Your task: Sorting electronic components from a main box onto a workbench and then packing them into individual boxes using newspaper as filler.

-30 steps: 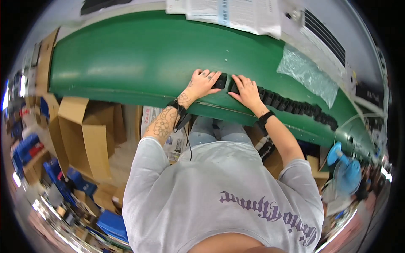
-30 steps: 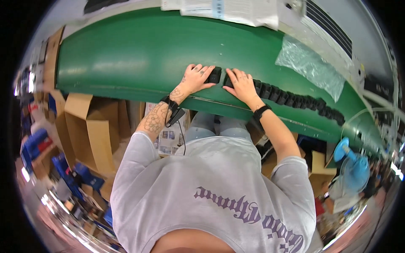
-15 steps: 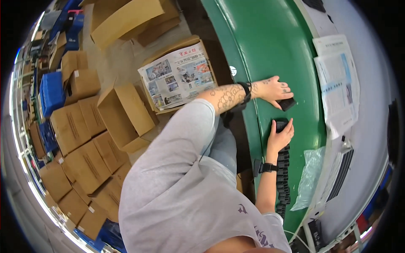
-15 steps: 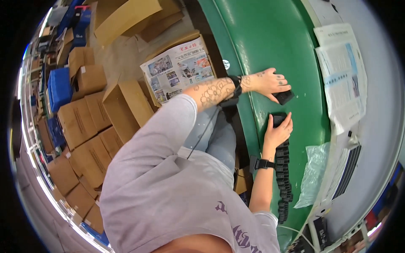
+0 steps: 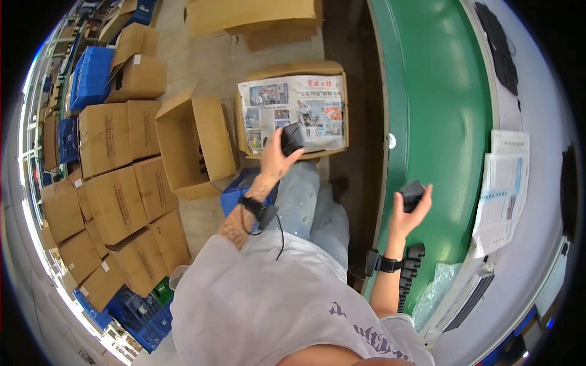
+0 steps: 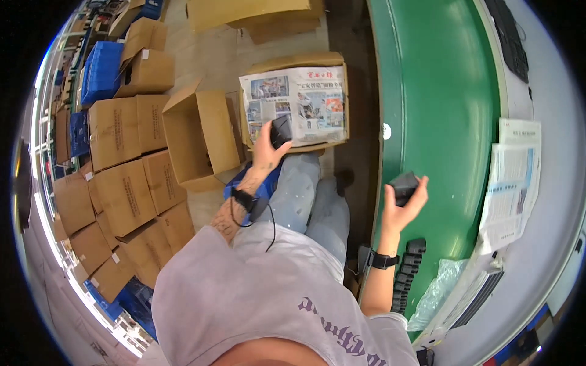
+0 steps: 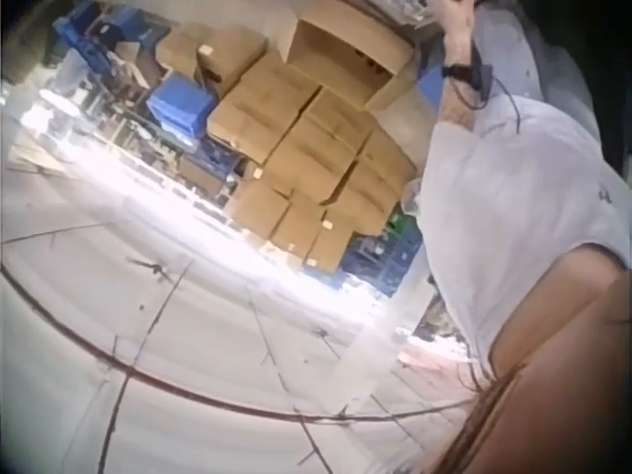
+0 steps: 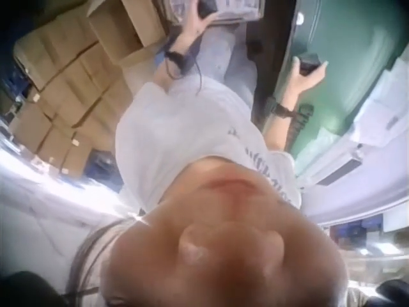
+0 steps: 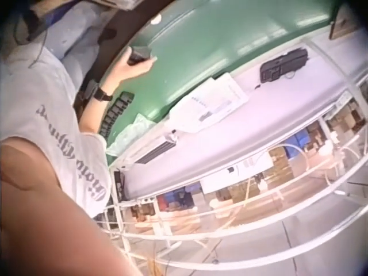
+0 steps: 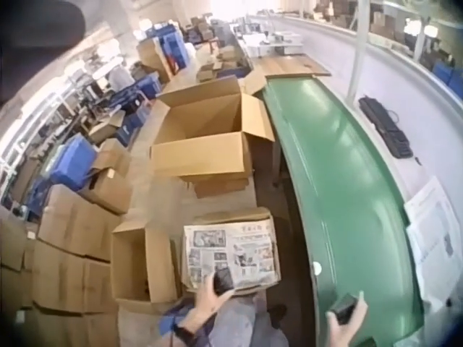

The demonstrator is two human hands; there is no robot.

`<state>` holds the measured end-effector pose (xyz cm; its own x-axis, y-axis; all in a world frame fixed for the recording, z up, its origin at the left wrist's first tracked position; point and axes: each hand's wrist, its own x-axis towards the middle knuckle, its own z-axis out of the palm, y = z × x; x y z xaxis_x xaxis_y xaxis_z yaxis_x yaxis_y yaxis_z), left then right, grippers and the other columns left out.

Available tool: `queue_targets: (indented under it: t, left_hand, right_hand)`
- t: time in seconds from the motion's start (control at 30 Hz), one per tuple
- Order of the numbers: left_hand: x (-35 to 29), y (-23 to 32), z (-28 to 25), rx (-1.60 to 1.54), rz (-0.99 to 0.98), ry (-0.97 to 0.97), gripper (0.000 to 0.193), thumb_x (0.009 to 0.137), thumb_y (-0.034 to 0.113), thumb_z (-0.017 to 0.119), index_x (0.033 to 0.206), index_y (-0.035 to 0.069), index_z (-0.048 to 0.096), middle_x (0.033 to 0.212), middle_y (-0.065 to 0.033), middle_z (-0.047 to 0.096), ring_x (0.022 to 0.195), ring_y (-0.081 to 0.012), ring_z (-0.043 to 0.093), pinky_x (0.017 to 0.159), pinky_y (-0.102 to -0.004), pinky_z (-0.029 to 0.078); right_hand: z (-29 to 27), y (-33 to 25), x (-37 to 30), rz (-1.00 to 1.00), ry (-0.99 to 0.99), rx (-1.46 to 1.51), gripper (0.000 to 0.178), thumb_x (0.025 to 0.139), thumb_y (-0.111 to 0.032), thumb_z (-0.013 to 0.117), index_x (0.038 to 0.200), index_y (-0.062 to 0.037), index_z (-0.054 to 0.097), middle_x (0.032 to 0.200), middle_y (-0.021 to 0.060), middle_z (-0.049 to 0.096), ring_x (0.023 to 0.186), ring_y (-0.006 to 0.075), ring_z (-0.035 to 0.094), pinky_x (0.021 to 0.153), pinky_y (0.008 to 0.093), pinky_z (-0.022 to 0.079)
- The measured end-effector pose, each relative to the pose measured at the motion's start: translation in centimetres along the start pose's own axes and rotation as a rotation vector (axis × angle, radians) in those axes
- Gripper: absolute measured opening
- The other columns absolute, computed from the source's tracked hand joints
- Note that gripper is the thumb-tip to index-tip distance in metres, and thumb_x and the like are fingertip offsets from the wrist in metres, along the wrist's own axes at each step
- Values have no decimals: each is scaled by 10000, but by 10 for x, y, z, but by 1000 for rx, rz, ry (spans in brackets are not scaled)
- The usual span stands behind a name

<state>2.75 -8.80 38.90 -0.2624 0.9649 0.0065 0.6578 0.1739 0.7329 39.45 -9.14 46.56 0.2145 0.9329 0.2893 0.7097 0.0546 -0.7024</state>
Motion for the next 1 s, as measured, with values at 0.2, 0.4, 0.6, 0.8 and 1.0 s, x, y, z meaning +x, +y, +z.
queue_targets:
  t: [0.2,0.4,0.6,0.8,1.0]
  left_hand:
    - [52,-135,-71,413,34,-112,810,763,582,747,1317,47,494,1159,-202,638,1037,-386,627,807,-480,522]
    - [162,-257,-28,526,122,-143,773,788,580,732,1310,51,519,1168,-178,645,1083,-378,613,832,-506,512]
    - [224,-355,57,347,-108,170,867,763,629,737,1348,44,475,1190,-215,629,1093,-412,602,858,-539,495]
    - [246,-424,53,550,363,227,843,719,660,740,1298,72,568,1142,-118,664,1047,-298,633,902,-441,481]
    - [258,-444,54,697,515,0,759,777,657,684,1321,140,576,1249,-39,623,1159,-221,580,938,-419,451]
  right_hand:
    - [174,-52,28,-262,-536,151,916,644,-276,914,1401,-14,470,1224,163,609,1117,367,557,1005,437,434]
    - [411,-42,59,-651,-725,151,729,663,-309,886,1261,-52,557,1143,157,618,1045,379,582,894,458,470]
    - [604,-22,85,-825,-791,44,706,713,-329,861,1288,-64,551,1201,146,630,1123,354,582,934,457,466]
    - [663,-8,70,-856,-732,49,703,714,-355,857,1290,-82,559,1243,120,631,1179,339,568,967,448,455]
    - [684,7,49,-929,-710,4,684,752,-438,792,1320,-150,542,1265,43,610,1211,250,530,976,425,414]
